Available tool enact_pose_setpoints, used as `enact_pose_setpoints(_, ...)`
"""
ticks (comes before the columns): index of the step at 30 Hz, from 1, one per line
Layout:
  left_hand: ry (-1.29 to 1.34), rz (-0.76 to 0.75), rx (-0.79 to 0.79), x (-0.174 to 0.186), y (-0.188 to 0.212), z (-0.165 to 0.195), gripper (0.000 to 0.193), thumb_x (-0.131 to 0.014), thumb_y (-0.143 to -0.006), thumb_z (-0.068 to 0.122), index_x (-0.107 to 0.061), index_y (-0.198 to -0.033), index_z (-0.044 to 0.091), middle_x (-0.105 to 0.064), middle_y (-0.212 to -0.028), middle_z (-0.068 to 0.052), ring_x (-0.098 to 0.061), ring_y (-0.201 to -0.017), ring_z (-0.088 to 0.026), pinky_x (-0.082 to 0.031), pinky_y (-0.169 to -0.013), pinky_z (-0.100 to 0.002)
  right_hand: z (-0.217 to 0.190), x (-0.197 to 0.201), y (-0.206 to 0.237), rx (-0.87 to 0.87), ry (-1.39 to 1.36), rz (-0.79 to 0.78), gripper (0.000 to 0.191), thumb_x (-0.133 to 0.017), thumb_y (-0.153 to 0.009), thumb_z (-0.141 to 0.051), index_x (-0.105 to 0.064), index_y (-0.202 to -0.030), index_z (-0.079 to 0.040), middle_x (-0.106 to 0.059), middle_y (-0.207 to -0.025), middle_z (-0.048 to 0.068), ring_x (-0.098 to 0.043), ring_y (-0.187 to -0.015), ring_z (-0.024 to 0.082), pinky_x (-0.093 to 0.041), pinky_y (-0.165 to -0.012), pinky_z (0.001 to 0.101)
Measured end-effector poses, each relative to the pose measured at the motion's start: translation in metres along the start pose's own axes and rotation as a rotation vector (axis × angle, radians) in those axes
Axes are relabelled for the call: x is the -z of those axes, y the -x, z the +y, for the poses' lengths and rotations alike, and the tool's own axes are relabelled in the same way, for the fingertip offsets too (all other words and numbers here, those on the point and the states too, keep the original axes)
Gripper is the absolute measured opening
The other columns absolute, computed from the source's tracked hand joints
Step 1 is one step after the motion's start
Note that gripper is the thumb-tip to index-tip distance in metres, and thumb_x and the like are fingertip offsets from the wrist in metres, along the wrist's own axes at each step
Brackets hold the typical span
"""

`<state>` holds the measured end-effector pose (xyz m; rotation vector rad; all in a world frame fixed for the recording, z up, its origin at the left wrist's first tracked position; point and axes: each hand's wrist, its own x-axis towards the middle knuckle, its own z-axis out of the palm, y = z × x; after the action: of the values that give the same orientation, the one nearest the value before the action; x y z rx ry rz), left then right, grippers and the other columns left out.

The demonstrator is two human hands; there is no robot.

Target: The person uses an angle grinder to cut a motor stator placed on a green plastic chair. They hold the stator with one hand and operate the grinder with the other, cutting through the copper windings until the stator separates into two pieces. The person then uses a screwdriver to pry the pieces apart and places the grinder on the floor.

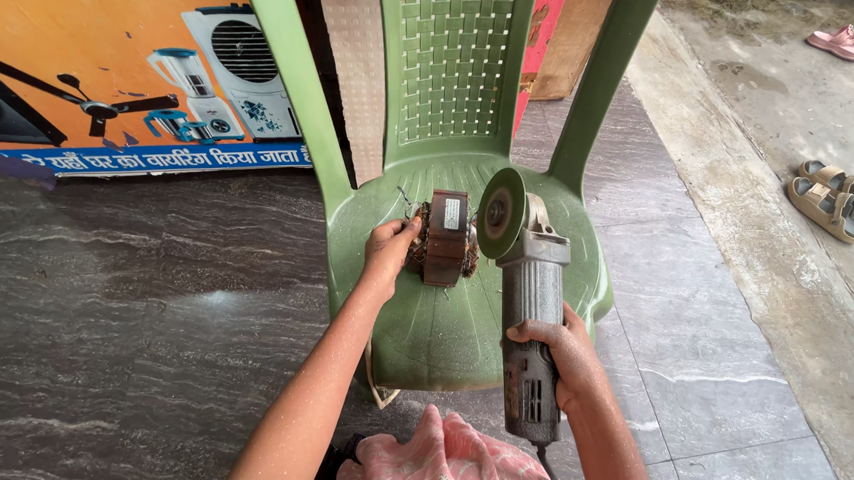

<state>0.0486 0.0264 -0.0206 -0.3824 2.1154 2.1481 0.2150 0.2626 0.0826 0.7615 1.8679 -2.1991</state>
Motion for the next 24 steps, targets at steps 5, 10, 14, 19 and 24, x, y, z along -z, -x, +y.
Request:
enact_pose_setpoints(5, 0.279, -0.044, -0.041, -0.003, -0.008, -0.011, 0.027, -0.076, -0.094, 0.027, -0.074, -0.084, 0.002, -0.07, -0.07, 0.003, -0.056, -0.058, -0.006, -0.044, -0.057, -0.026, -0.002, -0.003, -0.001, -0.001, 0.011, 0.0, 0.07, -0.075, -0.058, -0.008, -0.055, -0.124, -0.001, -0.065, -0.085, 0.016, -0.066, -0.061, 0.025, -0.059, -0.052, 0.0422)
enact_pose_setpoints(10, 0.259, 0.09, -0.008, -0.017, -0.012, -0.018, 0.029, -0.079, -0.092, 0.027, -0.074, -0.08, 0.001, -0.059, -0.065, 0.002, -0.04, -0.054, -0.008, -0.031, -0.051, -0.031, -0.002, -0.002, 0.0, -0.001, -0.004, -0.001, 0.067, -0.075, -0.059, -0.007, -0.055, -0.122, 0.0, -0.065, -0.084, 0.016, -0.065, -0.06, 0.026, -0.059, -0.05, 0.0422)
enact_pose_setpoints(14, 0.283, 0.139, -0.016, -0.022, -0.008, -0.013, 0.028, -0.079, -0.091, 0.024, -0.075, -0.079, 0.0, -0.062, -0.066, 0.002, -0.046, -0.056, -0.006, -0.037, -0.052, -0.028, -0.003, 0.0, 0.0, 0.023, 0.011, 0.001, 0.066, -0.076, -0.059, -0.007, -0.057, -0.121, 0.001, -0.065, -0.084, 0.015, -0.066, -0.06, 0.024, -0.059, -0.051, 0.041)
enact_pose_setpoints(19, 0.309, 0.105, 0.014, -0.02, 0.0, -0.004, 0.025, -0.076, -0.091, 0.024, -0.075, -0.08, 0.002, -0.068, -0.069, 0.003, -0.051, -0.057, -0.004, -0.041, -0.054, -0.027, -0.003, -0.002, 0.001, 0.006, 0.04, 0.026, 0.069, -0.075, -0.057, -0.007, -0.056, -0.124, 0.0, -0.065, -0.085, 0.017, -0.066, -0.061, 0.025, -0.059, -0.052, 0.0418)
enact_pose_setpoints(24, 0.176, 0.132, 0.04, -0.018, 0.001, -0.001, 0.033, -0.077, -0.093, 0.03, -0.073, -0.077, 0.002, -0.048, -0.06, 0.003, -0.033, -0.049, -0.006, -0.027, -0.048, -0.03, -0.001, -0.003, 0.0, 0.016, 0.048, 0.007, 0.072, -0.076, -0.057, -0.008, -0.056, -0.126, 0.002, -0.065, -0.087, 0.018, -0.067, -0.063, 0.025, -0.061, -0.053, 0.042)
